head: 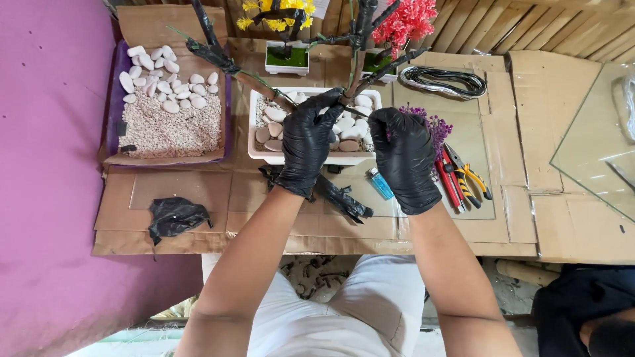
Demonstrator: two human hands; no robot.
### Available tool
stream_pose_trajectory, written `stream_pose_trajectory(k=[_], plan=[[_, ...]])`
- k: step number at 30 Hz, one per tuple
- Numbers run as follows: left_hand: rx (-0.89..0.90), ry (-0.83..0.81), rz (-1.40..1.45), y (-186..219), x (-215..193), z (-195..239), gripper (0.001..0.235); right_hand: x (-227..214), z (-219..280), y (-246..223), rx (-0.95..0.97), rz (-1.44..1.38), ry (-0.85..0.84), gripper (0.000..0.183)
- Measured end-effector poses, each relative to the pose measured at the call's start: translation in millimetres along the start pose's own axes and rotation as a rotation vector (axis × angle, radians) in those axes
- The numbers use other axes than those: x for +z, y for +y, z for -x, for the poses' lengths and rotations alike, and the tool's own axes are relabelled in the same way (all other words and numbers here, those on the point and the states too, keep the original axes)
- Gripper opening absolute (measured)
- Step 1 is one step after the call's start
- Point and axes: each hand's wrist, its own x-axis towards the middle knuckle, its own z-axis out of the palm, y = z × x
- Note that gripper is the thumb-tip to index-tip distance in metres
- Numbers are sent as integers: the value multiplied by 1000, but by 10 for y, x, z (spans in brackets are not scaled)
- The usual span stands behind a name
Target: Wrapping black tape around the wire stems of artificial plants to create a finished decorative arrangement
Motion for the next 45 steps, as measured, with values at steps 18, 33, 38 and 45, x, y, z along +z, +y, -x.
stream_pose_trajectory(k=[18, 33, 38, 45], plan=[[226, 149, -126, -203, 140, -32, 17, 491, 1245, 571, 436, 290, -422, 36], [309, 217, -100, -257, 149, -34, 17, 42, 1099, 252, 586, -521, 56, 37], [308, 195, -90, -216, 121, -3, 19, 154, 643, -75, 432, -1205, 8, 38], [310, 175, -76, -243, 134, -37, 20, 475, 326, -127, 616, -1024, 55, 13]])
